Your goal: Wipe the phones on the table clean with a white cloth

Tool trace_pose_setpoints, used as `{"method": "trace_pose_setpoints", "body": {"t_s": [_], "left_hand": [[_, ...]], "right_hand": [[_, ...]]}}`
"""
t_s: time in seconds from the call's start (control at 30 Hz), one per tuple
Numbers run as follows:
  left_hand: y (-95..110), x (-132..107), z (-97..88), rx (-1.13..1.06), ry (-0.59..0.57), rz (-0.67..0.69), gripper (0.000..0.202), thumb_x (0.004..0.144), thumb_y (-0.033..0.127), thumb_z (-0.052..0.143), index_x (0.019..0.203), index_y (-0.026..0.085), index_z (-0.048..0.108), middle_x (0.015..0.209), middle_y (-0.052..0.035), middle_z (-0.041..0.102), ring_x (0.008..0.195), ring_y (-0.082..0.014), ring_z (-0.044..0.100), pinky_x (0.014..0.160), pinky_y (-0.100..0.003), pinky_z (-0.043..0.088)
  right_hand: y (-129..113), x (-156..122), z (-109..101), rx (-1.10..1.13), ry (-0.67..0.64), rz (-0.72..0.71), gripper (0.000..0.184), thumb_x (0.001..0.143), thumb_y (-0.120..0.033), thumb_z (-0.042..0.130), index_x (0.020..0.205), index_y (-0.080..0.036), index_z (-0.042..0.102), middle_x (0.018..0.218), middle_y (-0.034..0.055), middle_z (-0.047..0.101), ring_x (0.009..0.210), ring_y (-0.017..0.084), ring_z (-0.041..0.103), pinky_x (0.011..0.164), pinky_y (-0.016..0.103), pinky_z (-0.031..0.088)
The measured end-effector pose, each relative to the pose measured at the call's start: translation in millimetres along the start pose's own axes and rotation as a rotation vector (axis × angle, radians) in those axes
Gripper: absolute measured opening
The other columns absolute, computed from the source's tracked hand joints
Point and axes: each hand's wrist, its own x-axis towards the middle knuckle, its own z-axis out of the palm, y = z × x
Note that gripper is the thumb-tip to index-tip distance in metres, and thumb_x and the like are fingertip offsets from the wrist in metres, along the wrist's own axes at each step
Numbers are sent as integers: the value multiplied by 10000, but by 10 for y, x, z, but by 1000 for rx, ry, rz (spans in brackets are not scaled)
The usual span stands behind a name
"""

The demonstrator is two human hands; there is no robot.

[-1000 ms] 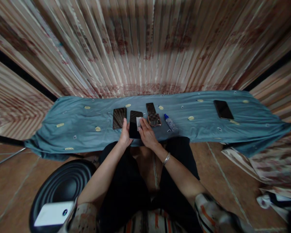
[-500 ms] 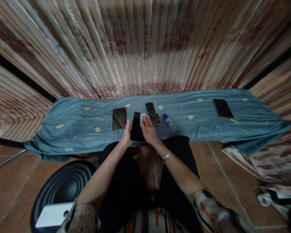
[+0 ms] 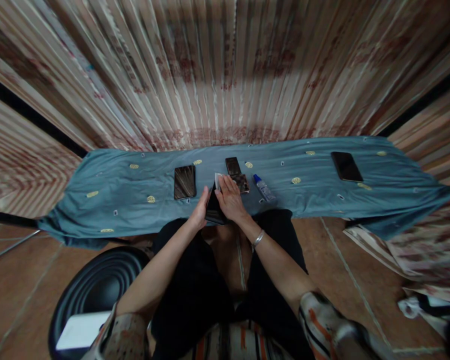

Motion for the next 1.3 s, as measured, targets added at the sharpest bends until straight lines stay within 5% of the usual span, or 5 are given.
{"method": "trace_pose_setpoints", "body": {"t_s": [0.37, 0.57, 0.83, 1.3], "left_hand": [[-47, 24, -4, -6, -12, 37, 582, 960, 524, 527, 1442, 200, 570, 1376, -95, 664, 1368, -270, 548, 1200, -407, 358], [-12, 7, 58, -29, 65, 53, 486, 1031, 428, 393, 1414, 206, 592, 1355, -87, 681, 1382, -207, 536, 1197, -349, 363], [13, 20, 50, -50, 149, 115, 457, 1002, 451, 459, 1330, 199, 654, 1314, -89, 705, 1343, -217, 573, 1150, -331, 414], [83, 74, -15, -60, 121, 40, 737, 899, 738, 423, 1083, 90, 722, 913, -137, 785, 959, -250, 756, 955, -355, 562]], "right_hand": [[-19, -4, 6, 38, -28, -35, 556, 1046, -386, 347, 1545, -146, 393, 1627, 139, 372, 1549, 250, 256, 1259, 485, 247], [-78, -81, 31, 97, -41, -126, 555, 1045, -376, 348, 1537, -127, 409, 1618, 147, 386, 1550, 253, 252, 1267, 492, 254], [-199, -187, 26, 115, -75, -202, 553, 1041, -352, 358, 1516, -81, 435, 1608, 163, 398, 1545, 260, 263, 1271, 479, 258], [-353, -327, -13, 130, -124, -277, 537, 1031, -312, 373, 1519, -97, 435, 1598, 148, 420, 1525, 268, 310, 1256, 494, 297]]}}
